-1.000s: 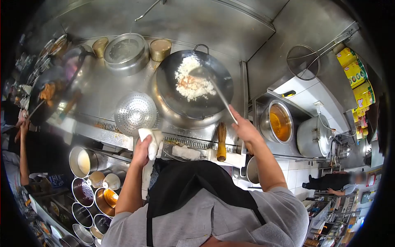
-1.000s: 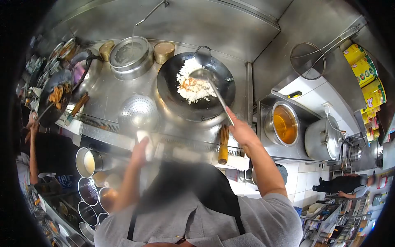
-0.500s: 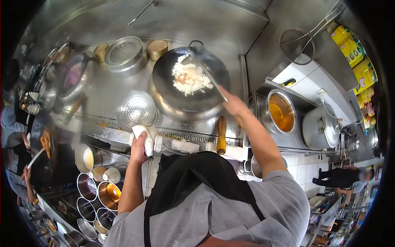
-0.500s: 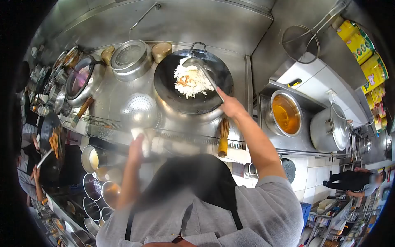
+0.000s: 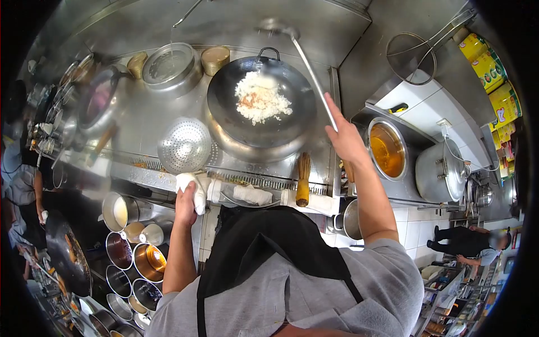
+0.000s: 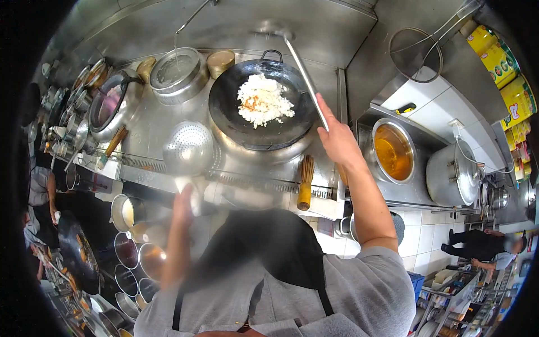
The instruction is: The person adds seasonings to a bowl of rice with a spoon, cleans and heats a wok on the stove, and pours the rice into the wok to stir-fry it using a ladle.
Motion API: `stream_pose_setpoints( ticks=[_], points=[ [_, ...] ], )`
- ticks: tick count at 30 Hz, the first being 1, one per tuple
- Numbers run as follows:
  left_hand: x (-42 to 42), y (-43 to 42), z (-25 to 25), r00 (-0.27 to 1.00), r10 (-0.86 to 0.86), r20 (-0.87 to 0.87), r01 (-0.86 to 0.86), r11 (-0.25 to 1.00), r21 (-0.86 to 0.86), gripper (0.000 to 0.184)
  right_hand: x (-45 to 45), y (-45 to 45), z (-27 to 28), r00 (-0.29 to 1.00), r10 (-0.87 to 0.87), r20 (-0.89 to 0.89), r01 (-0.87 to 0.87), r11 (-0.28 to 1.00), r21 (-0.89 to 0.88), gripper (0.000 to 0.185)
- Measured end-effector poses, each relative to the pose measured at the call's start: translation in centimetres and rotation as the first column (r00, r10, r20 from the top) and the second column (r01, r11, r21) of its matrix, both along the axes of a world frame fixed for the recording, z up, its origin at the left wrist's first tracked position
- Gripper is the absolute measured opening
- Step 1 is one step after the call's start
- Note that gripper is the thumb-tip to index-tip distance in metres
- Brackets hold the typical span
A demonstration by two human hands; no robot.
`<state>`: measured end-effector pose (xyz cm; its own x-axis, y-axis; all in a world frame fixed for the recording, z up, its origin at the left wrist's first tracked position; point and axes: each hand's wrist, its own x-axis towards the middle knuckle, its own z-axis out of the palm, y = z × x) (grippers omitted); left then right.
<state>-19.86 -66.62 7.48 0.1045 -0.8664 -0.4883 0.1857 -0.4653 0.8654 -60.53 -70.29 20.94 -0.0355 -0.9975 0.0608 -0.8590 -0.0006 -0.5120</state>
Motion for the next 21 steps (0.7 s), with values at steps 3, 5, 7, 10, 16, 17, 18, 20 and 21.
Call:
stream_pose_setpoints(
  ticks=[3,5,7,10,16,17,18,20,21],
  points=[
    [0.0,-0.4,-0.4,0.999,0.029,-0.028,-0.029,0.999,0.014,0.038,2.1,0.7,1.5,0.992,-0.12,-0.035,0.119,0.992,-0.033,0.078],
    [0.1,-0.5,-1.7,0.998,0.033,-0.05,-0.033,0.999,0.008,0.038,2.5,-0.3,-1.0,0.985,-0.147,-0.086,0.151,0.988,0.042,0.078],
    [0.1,-0.7,-3.2,0.999,0.002,-0.042,-0.006,0.996,-0.092,0.037,2.7,-1.5,-5.6,0.972,-0.172,-0.159,0.205,0.953,0.224,0.078],
    [-1.0,-0.9,-0.5,0.997,-0.036,-0.067,0.034,0.999,-0.033,0.034,1.8,-3.0,-12.2,0.972,-0.153,-0.176,0.211,0.898,0.386,0.079],
    [-1.3,-2.3,-1.1,0.993,-0.077,-0.092,0.072,0.996,-0.055,0.03,0.0,-3.7,-8.0,0.996,-0.047,-0.076,0.061,0.978,0.198,0.079],
    [-1.4,-2.7,-1.7,0.988,-0.113,-0.101,0.108,0.993,-0.054,0.031,0.5,-3.2,-5.4,0.993,-0.068,-0.095,0.084,0.98,0.18,0.079],
    [-1.4,-2.7,-2.1,0.983,-0.149,-0.108,0.145,0.988,-0.047,0.031,0.9,-2.5,-3.8,0.99,-0.088,-0.112,0.107,0.98,0.167,0.078],
    [-2.1,-2.8,-2.2,0.982,-0.172,-0.075,0.173,0.985,0.017,0.041,1.4,-1.6,-2.3,0.993,-0.048,-0.108,0.051,0.998,0.025,0.078],
    [-2.7,-3.1,-2.2,0.98,-0.197,-0.04,0.2,0.977,0.073,0.052,2.5,-1.2,-1.3,0.989,-0.104,-0.103,0.112,0.991,0.07,0.078]
  ],
)
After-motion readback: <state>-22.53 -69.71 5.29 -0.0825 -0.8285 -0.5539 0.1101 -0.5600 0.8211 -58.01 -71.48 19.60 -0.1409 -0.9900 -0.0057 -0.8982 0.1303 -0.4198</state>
